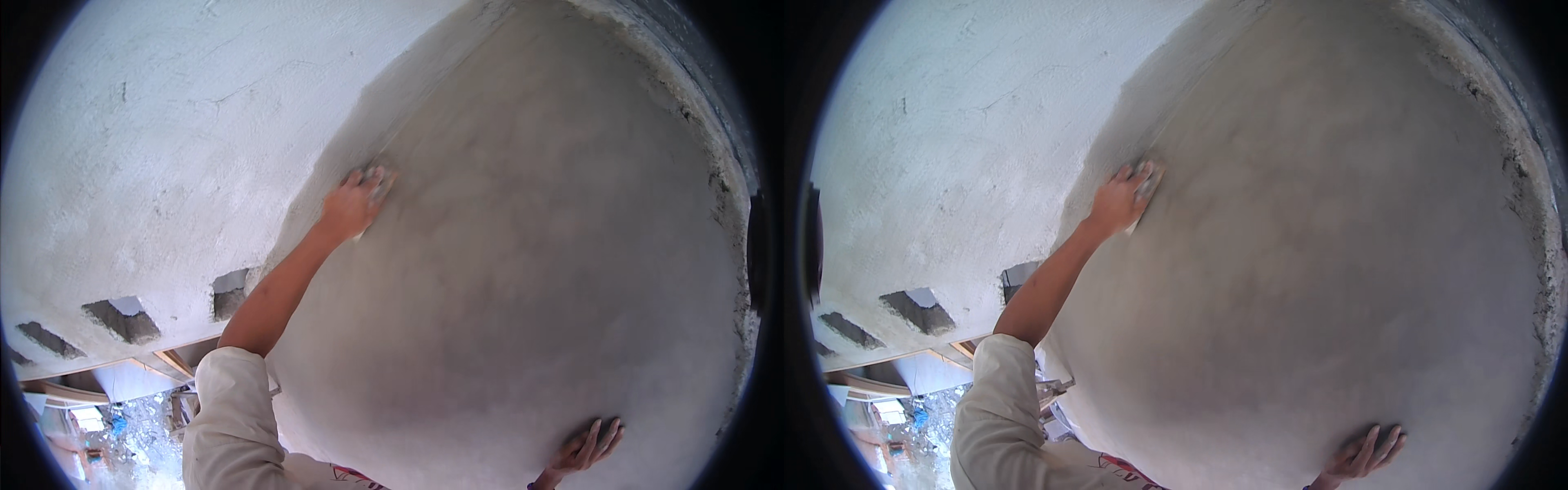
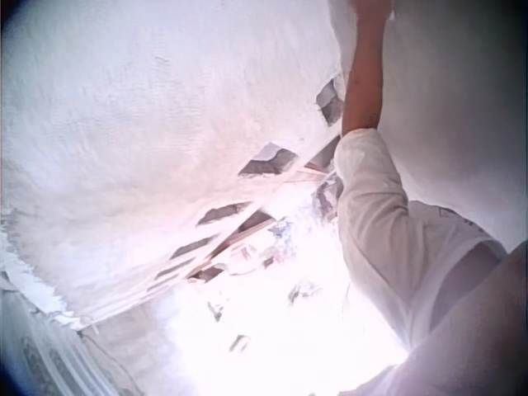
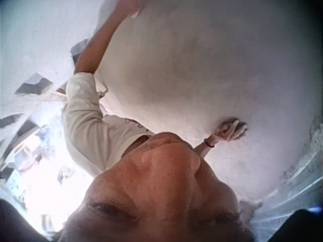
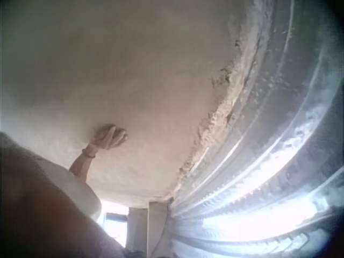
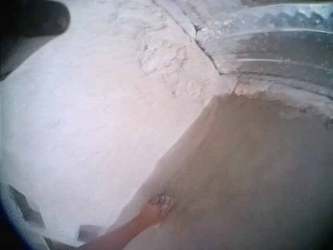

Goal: The person smooths a wet plaster coating on a wall using a hand-held wooden float, moving it in circular and sweeping motions across the surface.

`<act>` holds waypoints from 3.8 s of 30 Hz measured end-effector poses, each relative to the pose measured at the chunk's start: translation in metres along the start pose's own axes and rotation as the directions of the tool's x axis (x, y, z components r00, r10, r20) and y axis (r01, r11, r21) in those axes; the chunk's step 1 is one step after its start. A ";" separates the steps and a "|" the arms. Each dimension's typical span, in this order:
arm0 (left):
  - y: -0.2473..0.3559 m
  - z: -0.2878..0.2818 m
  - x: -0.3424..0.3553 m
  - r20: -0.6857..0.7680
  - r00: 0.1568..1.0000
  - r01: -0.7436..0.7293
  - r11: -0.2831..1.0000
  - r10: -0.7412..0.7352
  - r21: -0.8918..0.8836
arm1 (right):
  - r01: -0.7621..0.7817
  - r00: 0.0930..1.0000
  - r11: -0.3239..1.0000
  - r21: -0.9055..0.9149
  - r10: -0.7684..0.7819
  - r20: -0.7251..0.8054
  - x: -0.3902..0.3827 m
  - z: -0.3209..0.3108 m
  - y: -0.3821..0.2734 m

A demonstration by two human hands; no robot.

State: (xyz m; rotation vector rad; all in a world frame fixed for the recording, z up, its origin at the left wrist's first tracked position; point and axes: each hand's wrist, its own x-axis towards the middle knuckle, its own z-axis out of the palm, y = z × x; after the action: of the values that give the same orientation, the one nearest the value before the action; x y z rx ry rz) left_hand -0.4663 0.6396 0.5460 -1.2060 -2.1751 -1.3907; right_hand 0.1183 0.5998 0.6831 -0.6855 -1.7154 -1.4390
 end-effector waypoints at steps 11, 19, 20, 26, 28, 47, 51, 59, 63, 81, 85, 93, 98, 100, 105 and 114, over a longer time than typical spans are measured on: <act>0.080 -0.074 0.059 -0.278 0.949 -0.213 0.952 0.148 -0.221 | 0.000 1.000 0.996 0.091 0.001 -0.013 -0.006 0.004 0.000; 0.198 -0.143 0.254 -0.423 0.865 -0.363 0.918 0.269 -0.159 | 0.014 1.000 0.995 0.097 -0.012 -0.016 -0.005 0.005 -0.001; 0.200 -0.141 0.259 -0.478 0.840 -0.357 0.924 0.256 -0.133 | 0.018 1.000 0.994 0.107 -0.015 -0.027 -0.006 0.008 0.000; 0.140 -0.089 0.191 -0.320 0.881 -0.352 0.935 0.349 0.050 | -0.002 1.000 0.999 0.041 0.002 -0.004 0.003 -0.006 -0.004; 0.111 -0.070 0.144 -0.220 0.945 -0.243 0.970 0.241 0.020 | 0.035 0.998 0.999 0.016 -0.034 -0.060 0.009 -0.005 -0.010; -0.031 0.024 -0.077 -0.028 0.995 0.092 0.978 -0.099 -0.188 | -0.010 0.999 0.997 0.072 0.012 -0.038 -0.005 0.006 0.000; 0.085 -0.064 0.040 -0.090 0.992 -0.120 0.918 0.092 -0.378 | -0.024 1.000 0.992 0.126 0.026 -0.013 -0.006 0.005 -0.001; 0.210 -0.151 0.233 -0.372 0.910 -0.264 0.948 0.183 -0.180 | -0.002 1.000 0.993 0.118 0.005 -0.022 -0.010 0.004 0.005; 0.211 -0.150 0.245 -0.390 0.901 -0.268 0.949 0.187 -0.165 | -0.003 0.999 0.989 0.149 0.009 -0.035 0.001 0.000 -0.006; 0.210 -0.129 0.214 -0.369 0.904 -0.265 0.960 0.214 -0.093 | -0.044 0.996 0.978 0.205 0.059 -0.063 0.010 -0.001 -0.011; 0.179 -0.085 0.152 -0.275 0.934 -0.251 0.967 0.228 -0.051 | -0.056 0.998 0.996 0.069 0.056 0.015 0.002 -0.003 -0.007; 0.221 -0.154 0.235 -0.304 0.918 -0.295 0.951 0.256 -0.089 | -0.068 0.996 0.977 0.201 0.078 -0.041 0.014 -0.004 -0.013; 0.195 -0.108 0.181 -0.418 0.801 -0.407 0.902 0.428 0.142 | -0.073 0.995 0.980 0.184 0.084 -0.054 0.014 -0.003 -0.014; 0.189 -0.113 0.188 -0.339 0.877 -0.341 0.938 0.340 0.060 | -0.063 0.995 0.981 0.184 0.075 -0.062 0.015 -0.001 -0.012; 0.228 -0.157 0.239 -0.361 0.905 -0.267 0.961 0.223 -0.075 | -0.067 0.996 0.979 0.195 0.078 -0.051 0.011 0.000 -0.010; 0.169 -0.066 0.084 -0.294 0.750 -0.598 0.798 0.592 0.080 | -0.080 0.995 0.985 0.153 0.088 -0.043 0.014 0.002 -0.015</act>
State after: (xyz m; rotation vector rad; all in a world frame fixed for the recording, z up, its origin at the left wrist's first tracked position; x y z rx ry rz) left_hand -0.3983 0.6555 0.7334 -1.4131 -1.3811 -1.2054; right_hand 0.0980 0.5974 0.6860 -0.6263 -1.7164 -1.2437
